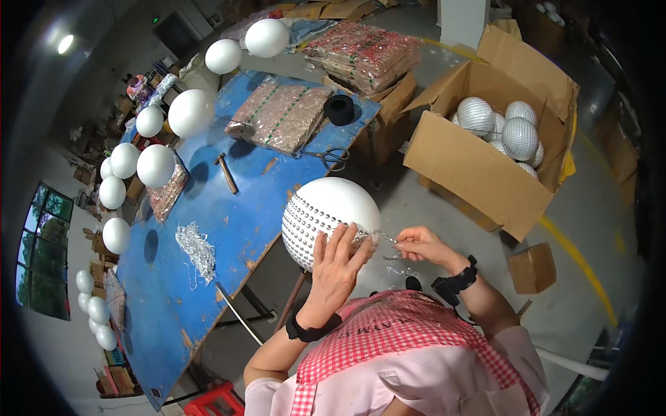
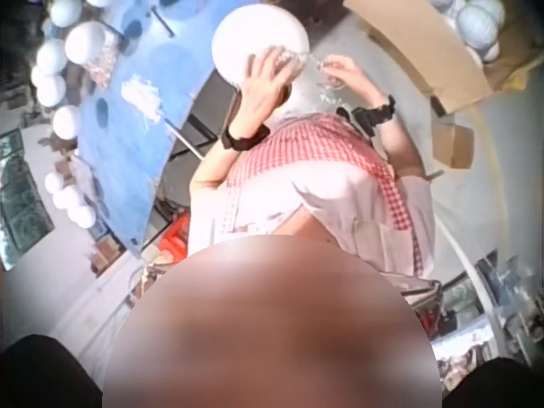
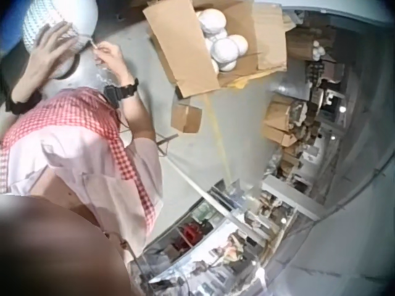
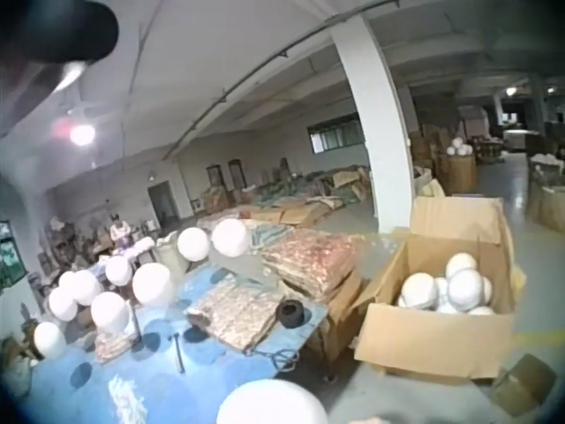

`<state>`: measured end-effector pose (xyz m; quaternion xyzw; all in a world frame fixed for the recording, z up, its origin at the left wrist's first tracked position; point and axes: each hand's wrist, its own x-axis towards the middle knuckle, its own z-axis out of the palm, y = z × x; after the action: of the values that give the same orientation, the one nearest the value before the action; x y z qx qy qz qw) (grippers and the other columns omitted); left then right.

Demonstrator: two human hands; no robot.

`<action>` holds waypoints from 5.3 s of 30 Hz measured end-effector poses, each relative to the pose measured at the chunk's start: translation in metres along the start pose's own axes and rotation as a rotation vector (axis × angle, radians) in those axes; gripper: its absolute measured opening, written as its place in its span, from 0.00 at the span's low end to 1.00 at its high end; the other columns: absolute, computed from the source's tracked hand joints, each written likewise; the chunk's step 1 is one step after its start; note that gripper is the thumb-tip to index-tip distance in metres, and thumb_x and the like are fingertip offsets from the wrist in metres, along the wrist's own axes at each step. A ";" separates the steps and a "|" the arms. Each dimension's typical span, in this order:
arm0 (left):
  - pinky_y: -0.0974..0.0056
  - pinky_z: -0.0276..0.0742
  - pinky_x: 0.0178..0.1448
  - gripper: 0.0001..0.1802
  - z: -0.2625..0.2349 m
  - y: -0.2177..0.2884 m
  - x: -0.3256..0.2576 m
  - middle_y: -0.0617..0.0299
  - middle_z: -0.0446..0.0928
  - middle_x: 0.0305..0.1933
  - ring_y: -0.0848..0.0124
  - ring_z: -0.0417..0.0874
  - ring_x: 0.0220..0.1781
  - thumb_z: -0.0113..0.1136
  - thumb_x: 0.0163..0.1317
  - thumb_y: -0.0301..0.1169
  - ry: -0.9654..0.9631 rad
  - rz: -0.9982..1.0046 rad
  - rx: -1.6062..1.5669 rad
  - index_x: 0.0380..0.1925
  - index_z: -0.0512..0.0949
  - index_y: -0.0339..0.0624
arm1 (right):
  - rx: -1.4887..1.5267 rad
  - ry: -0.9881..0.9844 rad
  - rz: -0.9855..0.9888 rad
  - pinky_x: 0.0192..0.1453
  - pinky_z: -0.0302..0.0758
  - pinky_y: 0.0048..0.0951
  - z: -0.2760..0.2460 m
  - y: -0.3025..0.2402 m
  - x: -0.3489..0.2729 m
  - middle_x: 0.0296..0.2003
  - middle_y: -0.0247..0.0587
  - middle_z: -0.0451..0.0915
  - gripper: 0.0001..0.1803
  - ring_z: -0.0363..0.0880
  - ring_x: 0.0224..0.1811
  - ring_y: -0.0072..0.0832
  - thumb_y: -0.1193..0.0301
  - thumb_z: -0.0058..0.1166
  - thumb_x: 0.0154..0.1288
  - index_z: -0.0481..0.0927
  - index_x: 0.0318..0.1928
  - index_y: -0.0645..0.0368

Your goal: The person wraps a strand of beads around a white sphere in a spiral pattern, pressing them into the surface. They then briefly move a long pole before returning to finish applying the beads to the sphere.

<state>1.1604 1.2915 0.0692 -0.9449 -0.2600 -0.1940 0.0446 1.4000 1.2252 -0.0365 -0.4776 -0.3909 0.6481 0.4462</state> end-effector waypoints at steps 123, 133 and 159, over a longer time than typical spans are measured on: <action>0.38 0.53 0.71 0.34 -0.013 -0.009 -0.018 0.47 0.60 0.70 0.43 0.56 0.73 0.70 0.50 0.30 0.058 -0.285 -0.204 0.59 0.70 0.45 | -0.432 0.094 -0.212 0.32 0.71 0.25 0.027 0.010 0.001 0.24 0.37 0.80 0.11 0.75 0.27 0.18 0.68 0.60 0.61 0.80 0.34 0.65; 0.42 0.55 0.71 0.35 -0.013 -0.010 -0.022 0.52 0.61 0.70 0.46 0.57 0.72 0.64 0.52 0.22 0.096 -0.132 -0.092 0.63 0.70 0.56 | -0.186 0.055 -0.287 0.32 0.73 0.23 0.043 -0.019 -0.039 0.24 0.38 0.81 0.10 0.77 0.26 0.19 0.70 0.52 0.66 0.79 0.40 0.65; 0.45 0.56 0.72 0.30 -0.015 -0.051 -0.019 0.47 0.62 0.68 0.43 0.58 0.71 0.64 0.58 0.38 0.152 -0.153 -0.365 0.62 0.71 0.52 | -0.361 0.311 0.041 0.31 0.73 0.19 0.077 -0.022 -0.049 0.27 0.33 0.81 0.05 0.77 0.28 0.15 0.75 0.56 0.65 0.79 0.37 0.65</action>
<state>1.1138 1.3238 0.0752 -0.8974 -0.2874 -0.3113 -0.1228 1.3368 1.1785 0.0160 -0.6516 -0.4173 0.4954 0.3949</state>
